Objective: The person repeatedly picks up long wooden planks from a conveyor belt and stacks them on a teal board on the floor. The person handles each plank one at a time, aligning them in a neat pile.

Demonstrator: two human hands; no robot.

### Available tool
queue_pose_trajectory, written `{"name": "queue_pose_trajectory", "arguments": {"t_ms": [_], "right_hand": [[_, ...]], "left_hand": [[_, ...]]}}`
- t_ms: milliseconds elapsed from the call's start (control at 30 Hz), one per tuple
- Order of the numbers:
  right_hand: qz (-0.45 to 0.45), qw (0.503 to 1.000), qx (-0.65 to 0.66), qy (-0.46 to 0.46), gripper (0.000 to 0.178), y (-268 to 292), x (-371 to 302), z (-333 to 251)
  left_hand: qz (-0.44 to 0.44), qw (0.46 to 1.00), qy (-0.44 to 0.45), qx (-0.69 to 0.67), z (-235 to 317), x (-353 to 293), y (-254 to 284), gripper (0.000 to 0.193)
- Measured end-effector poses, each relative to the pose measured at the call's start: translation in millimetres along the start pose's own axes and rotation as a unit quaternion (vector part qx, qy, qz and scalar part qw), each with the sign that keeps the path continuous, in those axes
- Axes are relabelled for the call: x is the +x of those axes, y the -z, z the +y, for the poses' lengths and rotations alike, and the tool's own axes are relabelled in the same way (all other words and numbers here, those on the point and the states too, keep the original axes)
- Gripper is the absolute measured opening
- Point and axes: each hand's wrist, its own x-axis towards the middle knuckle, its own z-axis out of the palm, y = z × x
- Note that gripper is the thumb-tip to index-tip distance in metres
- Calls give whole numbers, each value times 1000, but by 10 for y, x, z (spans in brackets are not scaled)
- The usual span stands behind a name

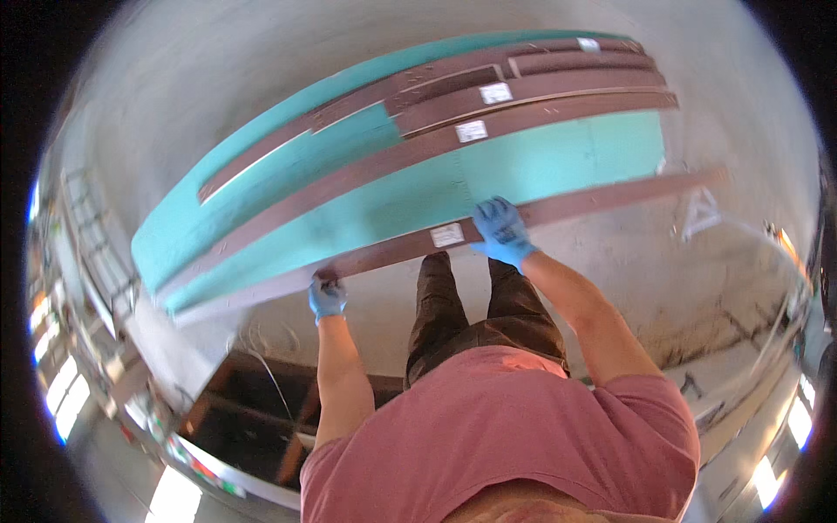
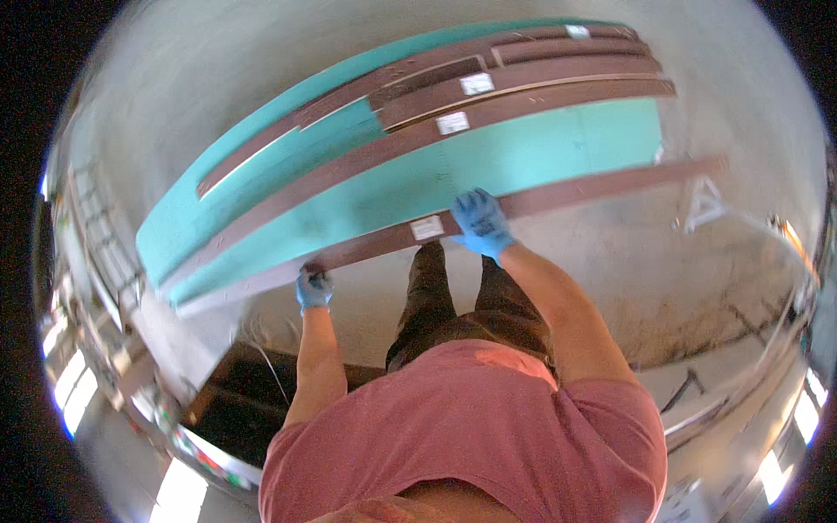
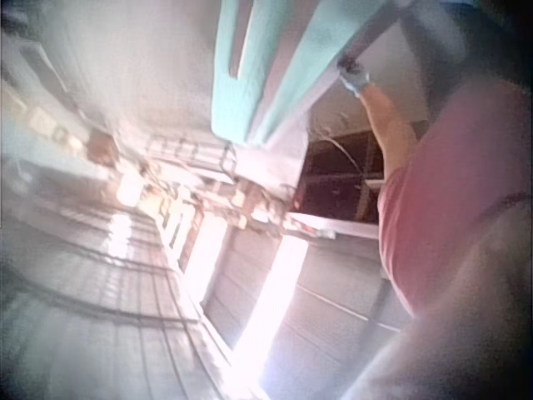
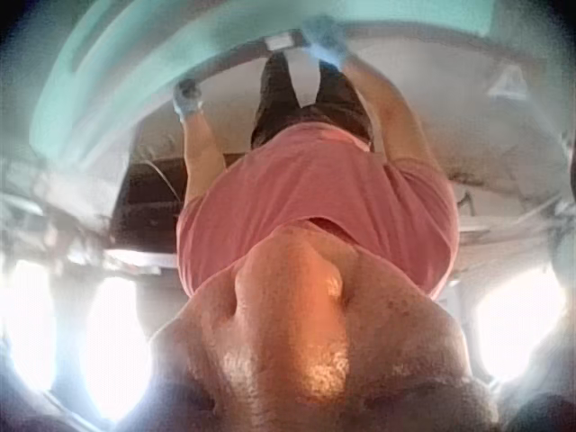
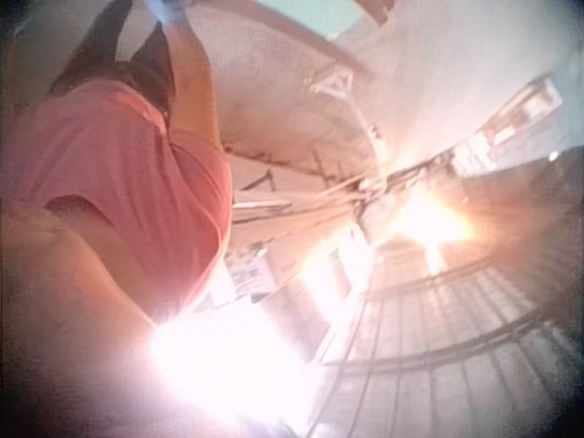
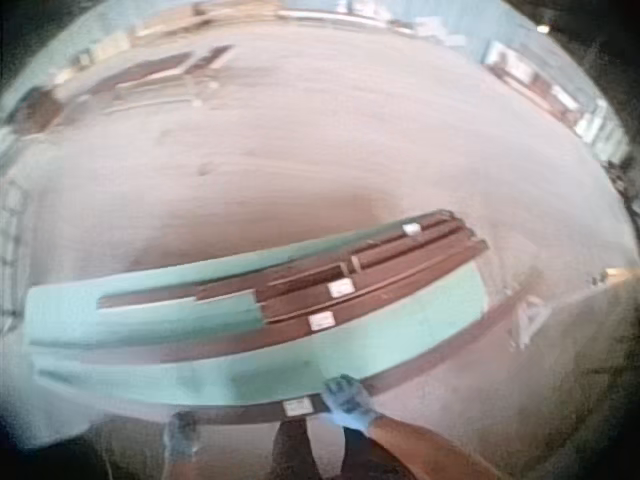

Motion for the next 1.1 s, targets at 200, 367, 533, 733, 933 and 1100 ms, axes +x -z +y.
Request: {"name": "queue_pose_trajectory", "arguments": {"t_ms": [200,367,533,733,933,1100], "right_hand": [[9,996,-93,0,72,-230,621,-3],[-25,996,-83,-34,71,-611,1037,-27],[200,975,-98,-4,49,-723,1191,-150],[290,814,117,-490,75,-656,579,295],[241,632,318,-664,49,-576,613,1010],[235,617,399,-637,41,-552,902,1055]], "left_hand": [[73,997,32,15,267,738,-108,30],[105,994,18,22,448,1047,-272,39],[111,993,-5,30,623,1303,-206,45],[113,994,5,-10,519,1252,-311,41],[49,997,-53,-33,730,1355,-249,42],[77,981,-93,149,986,1630,-461,49]]}}
